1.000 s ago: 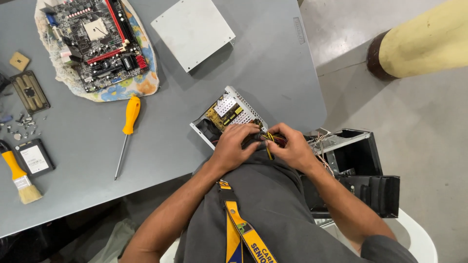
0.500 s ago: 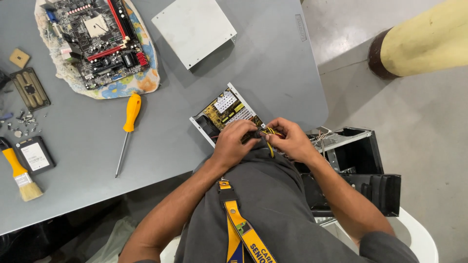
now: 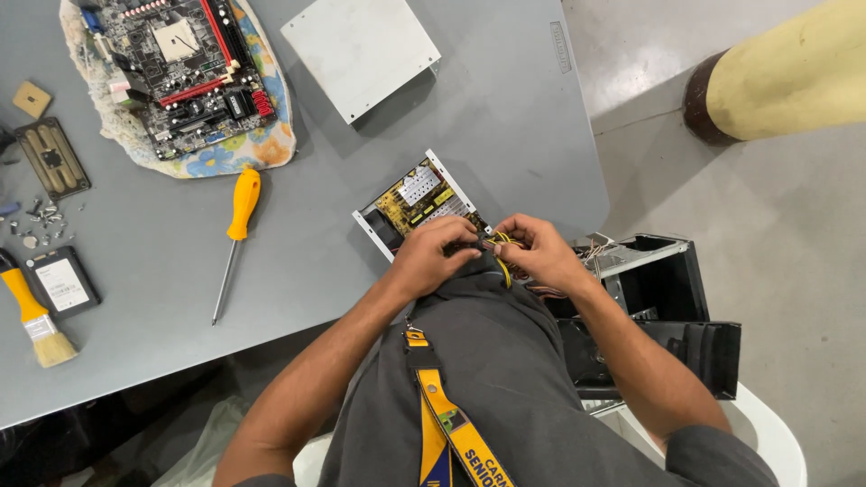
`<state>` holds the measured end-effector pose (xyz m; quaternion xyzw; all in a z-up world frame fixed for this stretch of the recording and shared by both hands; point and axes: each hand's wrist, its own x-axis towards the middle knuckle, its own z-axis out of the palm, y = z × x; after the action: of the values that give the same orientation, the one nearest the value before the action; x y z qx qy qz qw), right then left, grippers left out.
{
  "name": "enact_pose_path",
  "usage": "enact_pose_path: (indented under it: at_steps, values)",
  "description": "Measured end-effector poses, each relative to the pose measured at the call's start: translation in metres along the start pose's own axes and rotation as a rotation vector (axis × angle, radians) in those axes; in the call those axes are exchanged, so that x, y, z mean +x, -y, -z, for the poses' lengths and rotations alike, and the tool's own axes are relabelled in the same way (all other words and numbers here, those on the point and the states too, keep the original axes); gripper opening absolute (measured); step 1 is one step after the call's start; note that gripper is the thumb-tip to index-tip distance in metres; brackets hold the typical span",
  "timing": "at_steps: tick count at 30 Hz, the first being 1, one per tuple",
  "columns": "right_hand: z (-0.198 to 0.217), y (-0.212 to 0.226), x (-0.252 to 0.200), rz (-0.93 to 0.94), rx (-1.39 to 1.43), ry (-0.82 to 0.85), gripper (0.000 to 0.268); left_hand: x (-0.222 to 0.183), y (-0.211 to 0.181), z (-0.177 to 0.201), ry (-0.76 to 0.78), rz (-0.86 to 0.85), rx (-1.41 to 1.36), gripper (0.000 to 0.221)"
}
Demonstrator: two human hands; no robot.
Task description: A person disassembles a computer power supply unit by unscrewing the casing and removing the top cover to access internal components.
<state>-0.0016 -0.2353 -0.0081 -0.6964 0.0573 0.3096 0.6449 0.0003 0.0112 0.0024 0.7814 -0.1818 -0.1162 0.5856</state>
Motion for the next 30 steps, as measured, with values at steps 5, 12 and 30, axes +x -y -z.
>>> enact_pose_path:
  at_steps: [5,12,30]
  values:
    - [0.003,-0.006,0.009,-0.016,-0.019,0.025,0.025,0.001,0.001,0.002,0.058,0.021,0.062,0.027]
    - [-0.002,0.009,0.005,-0.091,-0.008,0.013,0.028,0.006,0.012,0.001,0.133,0.180,-0.018,0.040]
    - [-0.005,0.108,0.018,-0.243,-0.744,0.153,0.041,0.012,0.039,-0.011,0.058,0.328,-0.280,0.036]
